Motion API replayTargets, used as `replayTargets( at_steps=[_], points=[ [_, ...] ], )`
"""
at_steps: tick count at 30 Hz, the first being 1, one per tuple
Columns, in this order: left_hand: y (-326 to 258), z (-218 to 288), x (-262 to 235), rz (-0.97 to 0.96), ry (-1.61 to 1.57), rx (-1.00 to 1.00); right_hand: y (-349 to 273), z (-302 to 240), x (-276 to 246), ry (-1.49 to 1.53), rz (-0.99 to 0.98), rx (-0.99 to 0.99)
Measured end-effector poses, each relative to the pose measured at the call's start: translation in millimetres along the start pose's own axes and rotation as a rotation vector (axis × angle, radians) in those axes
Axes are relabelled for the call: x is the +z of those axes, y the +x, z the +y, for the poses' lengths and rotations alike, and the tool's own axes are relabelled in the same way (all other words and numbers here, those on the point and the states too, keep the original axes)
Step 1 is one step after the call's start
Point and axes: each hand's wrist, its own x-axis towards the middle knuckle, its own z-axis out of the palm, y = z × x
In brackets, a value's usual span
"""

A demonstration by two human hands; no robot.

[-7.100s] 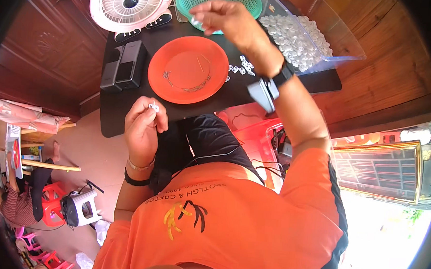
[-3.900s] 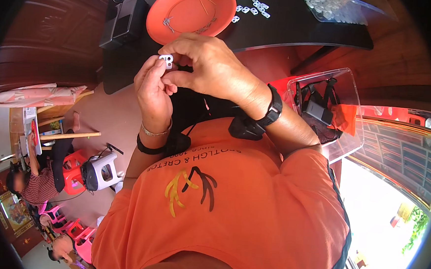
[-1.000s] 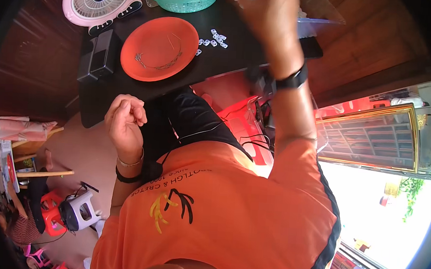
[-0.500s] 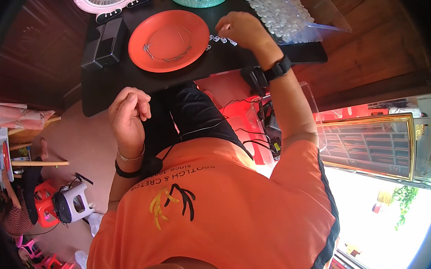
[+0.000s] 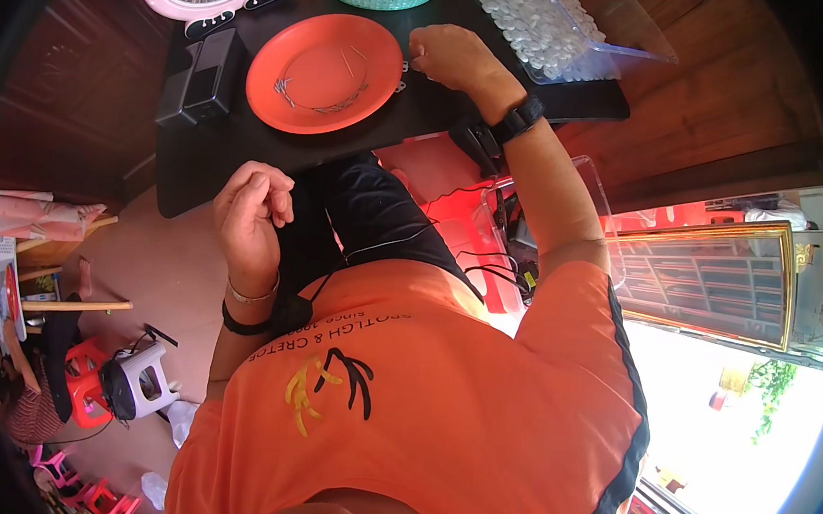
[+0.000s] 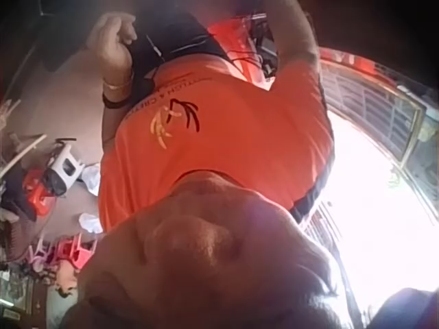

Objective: Assembling small white plastic connector components by hand.

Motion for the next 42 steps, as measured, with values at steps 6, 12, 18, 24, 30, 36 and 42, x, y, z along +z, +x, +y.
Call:
replayTargets(
  at_steps=[6,12,18,24,30,36,42],
  points=[
    [3,-6,0,-0.045,0.039,-0.049,-27,-41,-27,0.437,0.217,0.108],
    [9,-18,13,-0.214,0.152,-0.108,-63,-123,-23,1.127,-0.103,-0.073],
    [8,-26,10,-0.221,0.139,-0.138,-70,-142,1,1.162,-0.164,-0.097],
    [6,-26,5,-0.186,0.128,-0.111,-70,-144,-1,1.004,-0.065,-0.223],
    [6,-22,4,-0.182,0.056,-0.144,-68,-147,-5,0.991,-0.059,-0.229],
    [1,-24,-11,-0.123,-0.007,-0.13,-35,-140,-13,0.693,-0.039,-0.282],
    [1,-21,-17,-0.01,-0.023,-0.158,49,-112,9,0.143,-0.005,-0.226]
  ],
)
